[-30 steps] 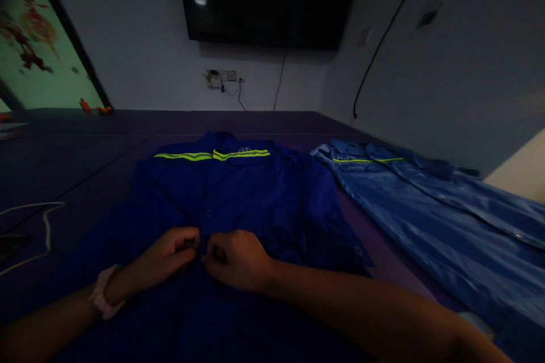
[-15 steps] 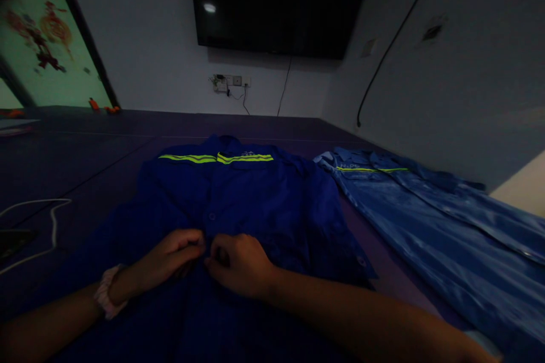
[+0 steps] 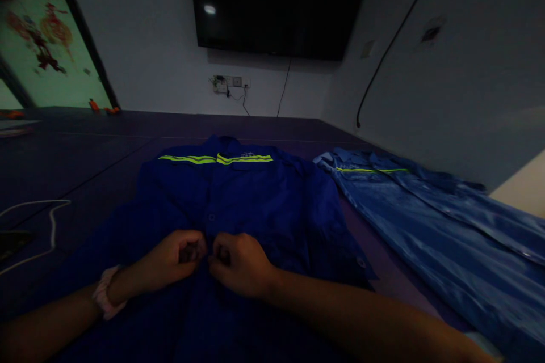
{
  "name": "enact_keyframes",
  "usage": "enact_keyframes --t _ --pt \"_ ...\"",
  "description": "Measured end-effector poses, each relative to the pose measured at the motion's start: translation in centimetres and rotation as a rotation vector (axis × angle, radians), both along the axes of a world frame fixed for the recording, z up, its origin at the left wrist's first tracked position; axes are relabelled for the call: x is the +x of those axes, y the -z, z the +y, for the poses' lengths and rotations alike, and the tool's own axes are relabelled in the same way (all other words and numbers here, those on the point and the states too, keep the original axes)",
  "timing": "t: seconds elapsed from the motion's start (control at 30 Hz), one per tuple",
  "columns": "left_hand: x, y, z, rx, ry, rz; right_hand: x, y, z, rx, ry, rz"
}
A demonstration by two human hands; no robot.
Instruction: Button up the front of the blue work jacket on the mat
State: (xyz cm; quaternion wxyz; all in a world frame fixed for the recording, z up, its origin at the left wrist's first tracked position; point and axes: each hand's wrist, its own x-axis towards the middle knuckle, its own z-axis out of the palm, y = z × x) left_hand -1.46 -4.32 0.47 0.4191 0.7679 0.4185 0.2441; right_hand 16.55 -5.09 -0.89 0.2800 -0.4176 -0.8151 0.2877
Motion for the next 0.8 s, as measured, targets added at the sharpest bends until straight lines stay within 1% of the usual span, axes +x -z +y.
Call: enact_keyframes --t 0.2,0.47,0.8 --pt "0.03 -0.09 -0.10 0.012 0.000 -0.021 0.08 -0.19 0.03 0.052 -0.027 -0.048" --pt "-0.06 0.02 0.03 -0.011 0.020 -0.061 0.12 -0.23 0.13 0.109 -0.046 -0.091" --pt "0.02 -0.03 -0.05 -0.021 0.017 -0.046 0.18 -0.04 0.14 0.107 -0.040 -0.100"
